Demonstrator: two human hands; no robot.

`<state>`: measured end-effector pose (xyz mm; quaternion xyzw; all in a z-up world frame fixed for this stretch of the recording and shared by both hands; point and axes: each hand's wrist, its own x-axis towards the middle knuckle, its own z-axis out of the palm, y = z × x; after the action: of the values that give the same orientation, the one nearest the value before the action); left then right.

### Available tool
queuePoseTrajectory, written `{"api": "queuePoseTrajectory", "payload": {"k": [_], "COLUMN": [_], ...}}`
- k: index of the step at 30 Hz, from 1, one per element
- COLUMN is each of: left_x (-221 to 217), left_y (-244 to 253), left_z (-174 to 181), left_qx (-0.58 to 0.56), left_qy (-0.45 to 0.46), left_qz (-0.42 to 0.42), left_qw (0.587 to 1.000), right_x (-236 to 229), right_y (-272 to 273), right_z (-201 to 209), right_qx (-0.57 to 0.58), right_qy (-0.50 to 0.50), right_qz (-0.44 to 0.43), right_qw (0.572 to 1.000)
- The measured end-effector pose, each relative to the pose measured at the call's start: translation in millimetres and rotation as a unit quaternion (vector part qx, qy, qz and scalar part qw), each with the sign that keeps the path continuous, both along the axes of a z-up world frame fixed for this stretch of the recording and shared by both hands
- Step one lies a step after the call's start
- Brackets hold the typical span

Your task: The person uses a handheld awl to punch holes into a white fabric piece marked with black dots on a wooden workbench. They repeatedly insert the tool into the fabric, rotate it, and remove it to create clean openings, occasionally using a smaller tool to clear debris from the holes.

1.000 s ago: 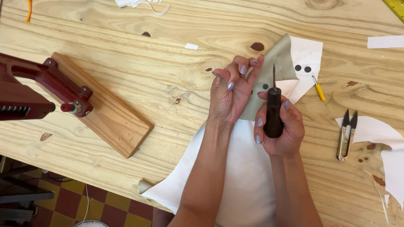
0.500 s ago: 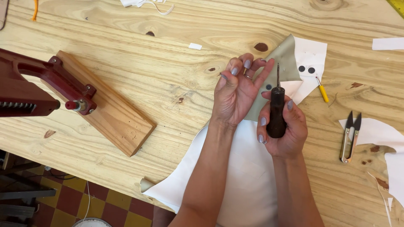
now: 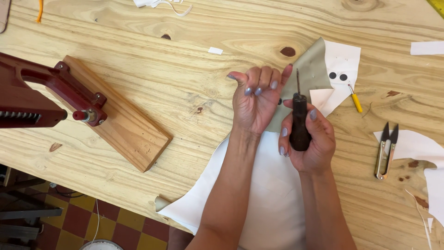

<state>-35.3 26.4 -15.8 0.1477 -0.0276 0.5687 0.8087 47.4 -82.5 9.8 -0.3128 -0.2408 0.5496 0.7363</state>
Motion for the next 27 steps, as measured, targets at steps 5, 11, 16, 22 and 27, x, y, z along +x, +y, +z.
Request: {"api": "queuePoseTrajectory", "payload": {"k": [5, 11, 16, 22, 27], "left_x": [3.8, -4.9, -0.5, 14.2, 6.5], "left_y": [-5.8, -29.6, -25.8, -9.3, -13.8], "left_z": [0.7, 58.9, 49.8, -13.4, 23.5], "left_qx": [0.062, 0.103, 0.103, 0.109, 0.082], "left_qy": [0.165, 0.216, 0.236, 0.182, 0.218], "left_qz": [0.077, 0.002, -0.039, -0.071, -0.032], "left_qw": [0.981, 0.971, 0.966, 0.975, 0.972], "right_x": [-2.9, 6.7, 4.4, 7.3, 6.8], "right_y": [1.3, -0.6, 1.4, -1.2, -0.2], "right_z": [0.8, -8.8, -7.2, -11.1, -14.9], "right_qx": [-0.003, -0.012, -0.008, 0.000, -0.007], "right_qy": [-0.019, -0.041, -0.038, -0.009, 0.040], "right_qz": [-0.006, -0.022, -0.025, -0.028, -0.032], "right_qw": [1.000, 0.999, 0.999, 1.000, 0.999]}}
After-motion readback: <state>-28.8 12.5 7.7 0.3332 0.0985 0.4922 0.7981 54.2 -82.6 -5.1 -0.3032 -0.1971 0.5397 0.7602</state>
